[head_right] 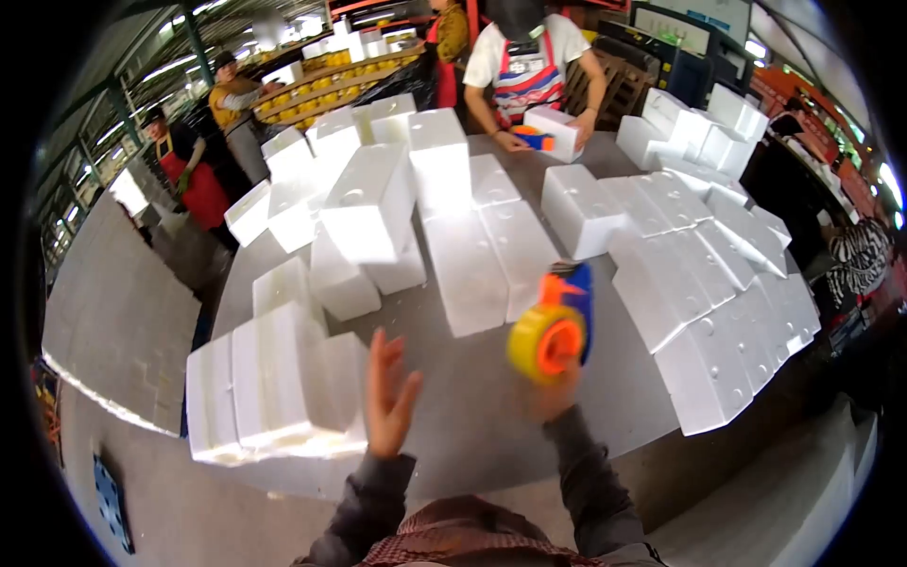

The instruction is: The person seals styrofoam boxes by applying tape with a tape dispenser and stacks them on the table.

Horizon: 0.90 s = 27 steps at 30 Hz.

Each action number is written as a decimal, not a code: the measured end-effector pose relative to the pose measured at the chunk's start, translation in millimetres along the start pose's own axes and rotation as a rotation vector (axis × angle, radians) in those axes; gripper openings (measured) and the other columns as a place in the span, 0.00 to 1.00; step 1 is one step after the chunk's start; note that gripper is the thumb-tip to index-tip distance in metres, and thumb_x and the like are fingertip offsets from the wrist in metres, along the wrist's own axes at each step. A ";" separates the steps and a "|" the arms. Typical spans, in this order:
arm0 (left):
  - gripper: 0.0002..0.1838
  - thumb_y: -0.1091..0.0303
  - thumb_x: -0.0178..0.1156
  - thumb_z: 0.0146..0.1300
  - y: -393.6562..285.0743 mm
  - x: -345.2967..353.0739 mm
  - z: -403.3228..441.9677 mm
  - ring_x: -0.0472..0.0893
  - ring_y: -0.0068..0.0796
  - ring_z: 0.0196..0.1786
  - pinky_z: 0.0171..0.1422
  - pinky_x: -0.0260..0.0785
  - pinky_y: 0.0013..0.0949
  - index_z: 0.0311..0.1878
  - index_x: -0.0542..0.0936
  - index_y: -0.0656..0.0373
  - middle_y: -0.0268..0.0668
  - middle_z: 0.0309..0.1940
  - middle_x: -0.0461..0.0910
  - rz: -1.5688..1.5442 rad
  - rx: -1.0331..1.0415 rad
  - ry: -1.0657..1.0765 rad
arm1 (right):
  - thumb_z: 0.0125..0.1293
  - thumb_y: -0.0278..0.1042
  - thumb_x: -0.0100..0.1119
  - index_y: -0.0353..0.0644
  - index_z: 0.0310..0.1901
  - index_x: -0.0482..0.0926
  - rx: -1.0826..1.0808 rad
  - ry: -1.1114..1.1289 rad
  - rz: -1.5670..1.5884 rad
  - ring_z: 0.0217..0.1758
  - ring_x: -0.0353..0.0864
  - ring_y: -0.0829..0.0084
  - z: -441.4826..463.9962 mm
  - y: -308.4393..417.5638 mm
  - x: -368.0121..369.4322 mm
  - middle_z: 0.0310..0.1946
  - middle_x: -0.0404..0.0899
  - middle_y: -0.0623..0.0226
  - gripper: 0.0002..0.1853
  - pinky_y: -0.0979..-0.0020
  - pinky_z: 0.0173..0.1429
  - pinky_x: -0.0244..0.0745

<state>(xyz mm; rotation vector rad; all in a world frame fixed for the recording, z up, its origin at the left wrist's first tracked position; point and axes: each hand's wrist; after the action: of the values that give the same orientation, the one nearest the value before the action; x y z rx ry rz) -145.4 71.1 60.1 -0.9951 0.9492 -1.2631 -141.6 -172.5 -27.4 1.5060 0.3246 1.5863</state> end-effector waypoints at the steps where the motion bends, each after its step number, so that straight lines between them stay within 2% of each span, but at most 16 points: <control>1: 0.40 0.60 0.61 0.59 28.1 29.7 24.6 0.62 0.36 0.65 0.67 0.52 0.38 0.69 0.52 0.61 0.43 0.64 0.61 -0.134 -0.170 0.004 | 0.68 0.44 0.44 0.40 0.56 0.67 -0.086 -0.074 -0.045 0.54 0.72 0.73 29.9 10.9 -13.6 0.53 0.71 0.68 0.21 0.67 0.58 0.68; 3: 0.46 0.55 0.64 0.56 135.8 72.3 85.4 0.57 0.36 0.68 0.68 0.50 0.37 0.71 0.47 0.56 0.44 0.65 0.58 -0.054 -0.187 -0.077 | 0.68 0.44 0.44 0.41 0.55 0.68 -0.239 -0.182 -0.227 0.52 0.73 0.73 93.2 2.1 -56.7 0.51 0.71 0.69 0.20 0.66 0.56 0.69; 4: 0.46 0.55 0.64 0.56 142.9 83.0 107.6 0.57 0.36 0.68 0.68 0.50 0.37 0.71 0.47 0.56 0.44 0.65 0.58 -0.066 -0.186 -0.070 | 0.66 0.44 0.48 0.42 0.54 0.69 -0.305 -0.196 -0.402 0.51 0.73 0.74 118.6 -3.2 -73.6 0.49 0.73 0.70 0.20 0.68 0.54 0.69; 6: 0.48 0.52 0.63 0.55 148.2 92.8 150.8 0.58 0.36 0.67 0.66 0.54 0.39 0.72 0.45 0.50 0.43 0.64 0.59 -0.659 -0.700 0.097 | 0.63 0.44 0.51 0.44 0.52 0.71 -0.367 -0.211 -0.576 0.49 0.73 0.75 154.3 -12.0 -89.0 0.46 0.74 0.70 0.19 0.69 0.52 0.69; 8: 0.39 0.54 0.62 0.56 125.7 87.0 145.6 0.62 0.36 0.63 0.57 0.62 0.43 0.67 0.53 0.51 0.40 0.60 0.62 -0.527 -0.607 0.201 | 0.64 0.49 0.44 0.47 0.52 0.70 0.078 -0.346 0.123 0.51 0.73 0.67 169.6 -22.5 -98.2 0.48 0.74 0.70 0.20 0.63 0.52 0.69; 9: 0.35 0.55 0.61 0.57 118.9 88.2 139.5 0.65 0.36 0.60 0.53 0.66 0.45 0.64 0.58 0.51 0.39 0.58 0.63 -0.459 -0.565 0.275 | 0.61 0.52 0.44 0.49 0.52 0.71 0.121 -0.349 0.307 0.51 0.72 0.65 166.0 -26.4 -87.1 0.47 0.75 0.68 0.22 0.61 0.53 0.68; 10: 0.31 0.55 0.60 0.58 111.9 89.6 134.1 0.67 0.35 0.58 0.49 0.69 0.48 0.62 0.62 0.52 0.37 0.56 0.65 -0.392 -0.517 0.345 | 0.61 0.52 0.44 0.48 0.54 0.70 0.018 -0.298 -0.045 0.53 0.72 0.64 159.0 -41.1 -93.3 0.49 0.74 0.68 0.24 0.60 0.54 0.68; 12: 0.28 0.51 0.58 0.58 113.7 106.8 117.0 0.67 0.36 0.58 0.46 0.70 0.47 0.60 0.64 0.48 0.35 0.56 0.65 -0.448 -0.715 0.158 | 0.60 0.52 0.44 0.48 0.57 0.69 -0.057 -0.257 0.062 0.56 0.70 0.63 130.9 -52.3 -92.4 0.53 0.72 0.66 0.26 0.57 0.57 0.66; 13: 0.30 0.50 0.57 0.58 106.3 119.6 98.7 0.66 0.36 0.59 0.48 0.70 0.46 0.62 0.62 0.48 0.34 0.55 0.66 -0.470 -0.699 0.079 | 0.60 0.51 0.43 0.47 0.59 0.67 -0.048 -0.225 0.520 0.59 0.69 0.62 110.9 -52.4 -82.9 0.55 0.71 0.65 0.27 0.56 0.59 0.64; 14: 0.32 0.49 0.57 0.58 104.1 129.3 79.4 0.66 0.37 0.59 0.49 0.70 0.44 0.63 0.61 0.47 0.34 0.55 0.66 -0.495 -0.682 0.012 | 0.60 0.51 0.43 0.46 0.60 0.66 -0.073 -0.274 0.483 0.60 0.67 0.61 94.8 -59.5 -89.5 0.57 0.69 0.64 0.28 0.55 0.61 0.63; 17: 0.31 0.46 0.53 0.61 128.7 130.0 60.4 0.64 0.36 0.61 0.54 0.67 0.46 0.64 0.61 0.47 0.34 0.59 0.64 -0.878 -0.692 0.199 | 0.60 0.49 0.43 0.43 0.61 0.65 -0.051 -0.510 0.267 0.62 0.66 0.59 41.5 -58.1 -86.8 0.58 0.68 0.61 0.29 0.54 0.66 0.59; 20: 0.34 0.38 0.35 0.66 129.5 85.5 84.4 0.66 0.37 0.60 0.62 0.60 0.44 0.63 0.65 0.54 0.37 0.61 0.66 -0.476 -0.043 0.020 | 0.59 0.48 0.45 0.40 0.61 0.64 -0.021 -0.432 0.700 0.62 0.66 0.59 11.4 -48.5 -45.6 0.58 0.69 0.60 0.30 0.55 0.67 0.59; 23: 0.35 0.38 0.38 0.66 248.7 36.9 168.4 0.66 0.40 0.61 0.64 0.58 0.44 0.65 0.60 0.58 0.41 0.62 0.64 -0.722 -0.382 -0.112 | 0.62 0.47 0.48 0.39 0.59 0.65 -0.041 -0.152 0.740 0.61 0.68 0.61 1.9 -95.3 -49.4 0.56 0.70 0.59 0.27 0.56 0.67 0.60; 25: 0.40 0.32 0.38 0.62 277.5 26.9 213.1 0.67 0.38 0.59 0.63 0.58 0.40 0.61 0.66 0.61 0.40 0.60 0.67 -0.901 -0.642 0.505 | 0.64 0.46 0.47 0.39 0.59 0.66 0.006 -0.309 0.750 0.61 0.68 0.64 14.4 -92.0 -6.5 0.57 0.70 0.60 0.26 0.60 0.66 0.62; 26: 0.40 0.32 0.38 0.62 262.5 40.5 216.3 0.67 0.38 0.59 0.63 0.58 0.40 0.61 0.66 0.61 0.40 0.60 0.67 -0.901 -0.625 0.525 | 0.64 0.46 0.47 0.39 0.59 0.66 -0.014 -0.295 0.755 0.61 0.68 0.64 20.8 -94.6 -1.6 0.57 0.70 0.60 0.26 0.60 0.66 0.62; 27: 0.41 0.30 0.38 0.61 248.1 53.1 211.0 0.68 0.37 0.59 0.62 0.59 0.39 0.61 0.67 0.60 0.39 0.59 0.68 -0.820 -0.557 0.246 | 0.65 0.45 0.47 0.39 0.59 0.66 0.018 -0.401 0.719 0.60 0.69 0.64 22.6 -95.0 2.2 0.57 0.70 0.60 0.25 0.62 0.65 0.63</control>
<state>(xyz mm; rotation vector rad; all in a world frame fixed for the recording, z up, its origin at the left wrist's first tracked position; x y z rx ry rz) 133.1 42.4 -114.6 -1.8128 1.1636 -1.8721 -81.5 -126.0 -88.7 2.0401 -0.4850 1.7388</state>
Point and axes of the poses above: each hand's wrist, its own z-axis towards the middle knuckle, its own x-axis out of the palm, y = z × x
